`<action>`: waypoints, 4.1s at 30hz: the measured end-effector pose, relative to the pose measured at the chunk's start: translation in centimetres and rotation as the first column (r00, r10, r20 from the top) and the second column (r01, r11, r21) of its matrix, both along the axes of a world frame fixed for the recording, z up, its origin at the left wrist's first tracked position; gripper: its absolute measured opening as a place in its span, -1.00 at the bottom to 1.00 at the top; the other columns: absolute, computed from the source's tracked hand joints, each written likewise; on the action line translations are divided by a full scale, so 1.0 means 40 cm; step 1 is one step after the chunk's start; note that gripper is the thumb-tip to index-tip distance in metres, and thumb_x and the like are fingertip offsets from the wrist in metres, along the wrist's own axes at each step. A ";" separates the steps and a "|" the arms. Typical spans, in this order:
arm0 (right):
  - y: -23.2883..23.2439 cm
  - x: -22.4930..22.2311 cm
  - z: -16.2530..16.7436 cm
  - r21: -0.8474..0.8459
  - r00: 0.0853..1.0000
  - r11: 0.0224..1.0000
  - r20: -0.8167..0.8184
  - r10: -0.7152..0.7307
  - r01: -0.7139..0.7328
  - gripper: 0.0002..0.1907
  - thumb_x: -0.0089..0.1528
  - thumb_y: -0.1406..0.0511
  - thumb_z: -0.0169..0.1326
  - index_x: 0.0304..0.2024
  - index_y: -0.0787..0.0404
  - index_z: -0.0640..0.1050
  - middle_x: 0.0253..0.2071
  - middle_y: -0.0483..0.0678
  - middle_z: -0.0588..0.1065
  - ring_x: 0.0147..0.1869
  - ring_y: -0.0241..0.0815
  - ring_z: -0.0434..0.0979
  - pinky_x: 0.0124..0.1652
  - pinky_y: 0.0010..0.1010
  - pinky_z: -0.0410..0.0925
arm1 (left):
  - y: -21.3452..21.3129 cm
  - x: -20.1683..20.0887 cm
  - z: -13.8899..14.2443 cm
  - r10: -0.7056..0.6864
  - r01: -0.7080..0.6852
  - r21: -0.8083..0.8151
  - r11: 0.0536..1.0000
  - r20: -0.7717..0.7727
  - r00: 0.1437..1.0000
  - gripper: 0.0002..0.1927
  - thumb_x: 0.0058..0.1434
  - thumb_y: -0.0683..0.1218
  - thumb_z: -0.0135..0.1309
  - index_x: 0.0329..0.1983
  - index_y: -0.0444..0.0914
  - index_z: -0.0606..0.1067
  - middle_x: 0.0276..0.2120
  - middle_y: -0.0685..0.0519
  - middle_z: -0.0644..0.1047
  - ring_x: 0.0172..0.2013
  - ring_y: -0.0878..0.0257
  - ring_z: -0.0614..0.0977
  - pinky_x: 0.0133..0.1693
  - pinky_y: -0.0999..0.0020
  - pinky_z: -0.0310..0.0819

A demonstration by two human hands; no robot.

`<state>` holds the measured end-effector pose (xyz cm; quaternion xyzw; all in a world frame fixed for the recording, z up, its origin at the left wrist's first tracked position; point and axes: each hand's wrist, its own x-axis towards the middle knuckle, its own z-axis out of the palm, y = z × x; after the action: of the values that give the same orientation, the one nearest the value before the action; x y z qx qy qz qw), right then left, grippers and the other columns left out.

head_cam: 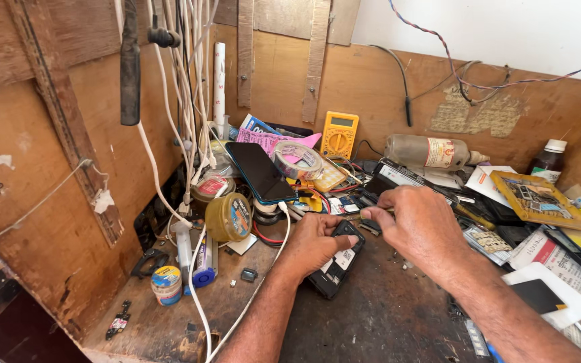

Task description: The person handles a small electronic device, removes a white sticker from its back, and uses a screwdriver to unscrew and remove the back cover. The person then manipulates internal components and places the back cover aside.

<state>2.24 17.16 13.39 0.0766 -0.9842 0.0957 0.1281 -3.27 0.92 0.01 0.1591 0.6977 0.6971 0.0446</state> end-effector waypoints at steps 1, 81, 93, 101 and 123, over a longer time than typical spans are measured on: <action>0.006 0.001 0.000 -0.020 0.989 0.992 -0.087 0.121 -0.123 -0.73 0.17 0.15 0.25 -0.29 0.23 0.67 -0.40 0.13 0.61 -0.27 0.14 0.63 -0.17 -0.06 0.42 | -0.001 0.002 -0.001 0.014 -0.014 -0.021 1.000 0.000 1.000 -0.72 0.09 -0.23 0.28 -0.09 -0.36 0.64 -0.41 0.10 0.65 -0.46 0.44 0.54 -0.40 0.51 0.41; -0.019 -0.005 0.002 0.103 0.980 0.989 -0.162 0.118 -0.103 -0.79 0.07 0.12 0.27 -0.37 0.07 0.74 -0.50 0.14 0.59 -0.33 0.19 0.61 -0.24 0.00 0.42 | 0.008 0.004 -0.003 0.013 -0.012 0.012 1.000 -0.064 0.998 -0.69 0.09 -0.23 0.27 -0.08 -0.40 0.63 -0.37 0.10 0.67 -0.41 0.45 0.58 -0.36 0.47 0.46; 0.040 -0.033 -0.045 -0.320 0.970 0.924 -0.187 0.156 -0.210 -0.80 0.01 0.25 0.37 -0.37 0.21 0.69 -0.53 -0.02 0.64 -0.47 -0.17 0.62 -0.42 -0.26 0.42 | 0.003 0.013 0.007 -0.005 0.005 0.032 0.999 -0.014 1.000 -0.71 0.12 -0.23 0.25 -0.08 -0.40 0.62 -0.33 0.06 0.67 -0.39 0.42 0.61 -0.33 0.51 0.48; 0.074 -0.019 -0.116 -0.811 0.993 0.574 -0.102 0.054 -0.115 -0.84 0.10 0.44 0.25 -0.25 0.25 0.71 -0.44 -0.11 0.64 -0.50 -0.41 0.49 -0.51 -0.56 0.34 | -0.003 0.033 0.043 0.004 -0.021 0.101 0.995 0.166 0.986 -0.63 0.11 -0.22 0.23 0.02 -0.35 0.55 -0.32 0.03 0.67 -0.41 0.39 0.63 -0.36 0.49 0.51; -0.009 0.034 -0.150 -0.714 0.783 0.360 -0.617 0.084 -0.601 -0.79 0.37 0.54 -0.01 0.03 0.40 0.32 -0.07 0.16 0.58 0.05 -0.10 0.69 0.02 -0.28 0.53 | -0.015 0.052 0.067 -0.104 0.090 0.111 0.990 0.122 0.987 -0.58 0.13 -0.18 0.26 0.10 -0.28 0.59 -0.25 0.08 0.69 -0.29 0.44 0.63 -0.21 0.54 0.50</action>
<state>3.60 16.82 7.39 0.2313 -0.6757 0.5981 0.3636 -1.20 0.33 2.71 0.1503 0.6470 0.7387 0.1145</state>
